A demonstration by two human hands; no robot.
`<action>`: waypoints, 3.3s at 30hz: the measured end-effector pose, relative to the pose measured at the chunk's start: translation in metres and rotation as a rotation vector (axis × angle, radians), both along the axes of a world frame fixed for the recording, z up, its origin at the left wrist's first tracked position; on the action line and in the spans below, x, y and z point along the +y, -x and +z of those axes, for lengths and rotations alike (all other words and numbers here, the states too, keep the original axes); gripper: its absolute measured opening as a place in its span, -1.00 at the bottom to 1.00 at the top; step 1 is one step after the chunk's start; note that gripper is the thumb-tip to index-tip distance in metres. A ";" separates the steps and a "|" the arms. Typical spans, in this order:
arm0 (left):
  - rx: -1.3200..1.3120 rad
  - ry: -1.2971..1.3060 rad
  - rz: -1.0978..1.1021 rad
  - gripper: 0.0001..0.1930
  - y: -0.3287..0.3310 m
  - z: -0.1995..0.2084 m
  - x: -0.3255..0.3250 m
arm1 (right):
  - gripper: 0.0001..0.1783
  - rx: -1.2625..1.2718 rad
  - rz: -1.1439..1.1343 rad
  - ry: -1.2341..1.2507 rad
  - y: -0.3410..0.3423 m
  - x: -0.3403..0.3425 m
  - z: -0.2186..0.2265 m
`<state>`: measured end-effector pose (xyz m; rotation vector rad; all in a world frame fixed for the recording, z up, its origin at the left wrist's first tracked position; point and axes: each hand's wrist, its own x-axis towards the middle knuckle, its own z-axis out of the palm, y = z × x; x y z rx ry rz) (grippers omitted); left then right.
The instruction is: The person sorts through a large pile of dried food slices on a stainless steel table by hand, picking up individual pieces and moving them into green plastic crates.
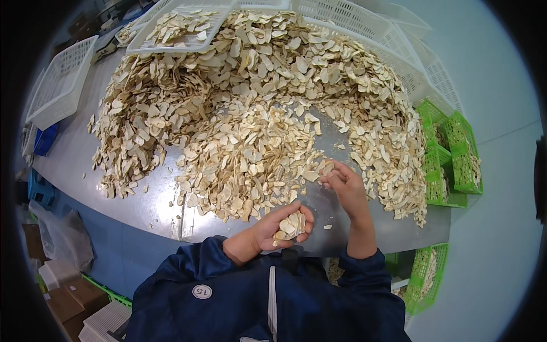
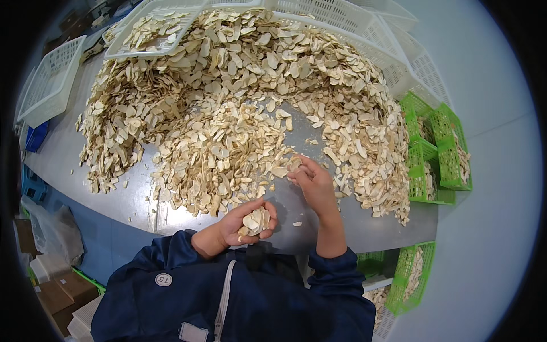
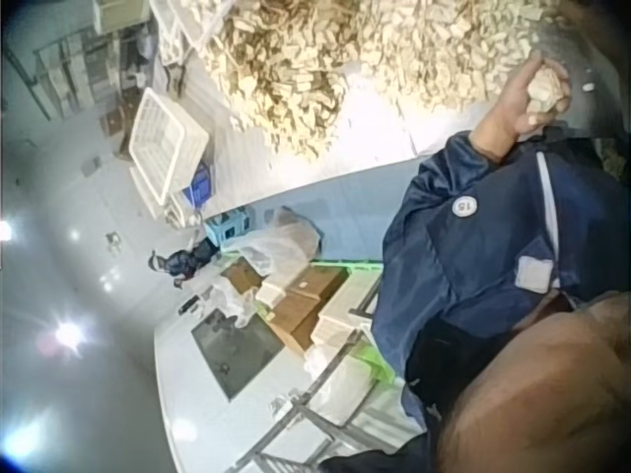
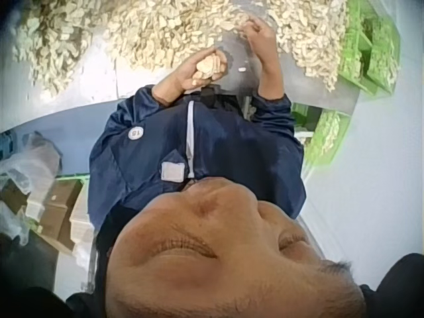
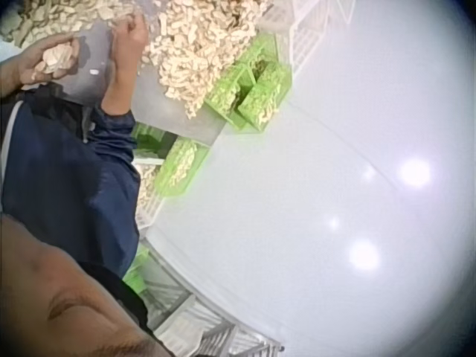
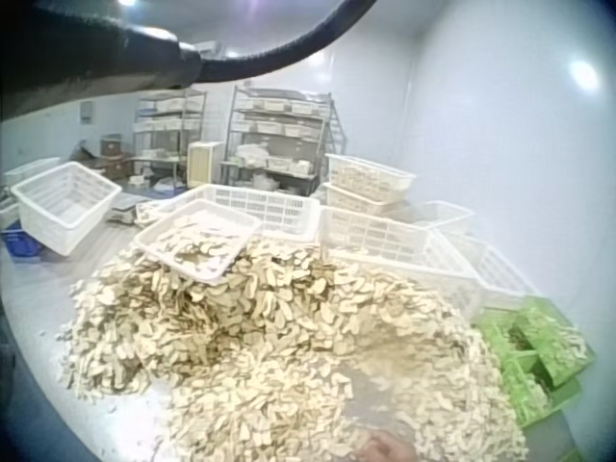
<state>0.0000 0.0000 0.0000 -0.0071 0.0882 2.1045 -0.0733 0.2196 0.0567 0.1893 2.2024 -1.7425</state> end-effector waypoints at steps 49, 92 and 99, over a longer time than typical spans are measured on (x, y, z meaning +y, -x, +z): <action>0.009 -0.056 0.050 -0.52 0.008 -0.014 0.000 | -0.48 0.183 0.152 0.217 0.004 -0.045 0.002; 0.555 0.809 0.847 -0.41 0.044 0.111 0.057 | -0.55 -0.060 -0.453 1.720 -0.028 -0.085 -0.014; 0.297 0.486 1.045 -0.51 0.059 0.097 0.036 | -0.57 -0.156 -0.512 1.811 -0.017 -0.082 -0.011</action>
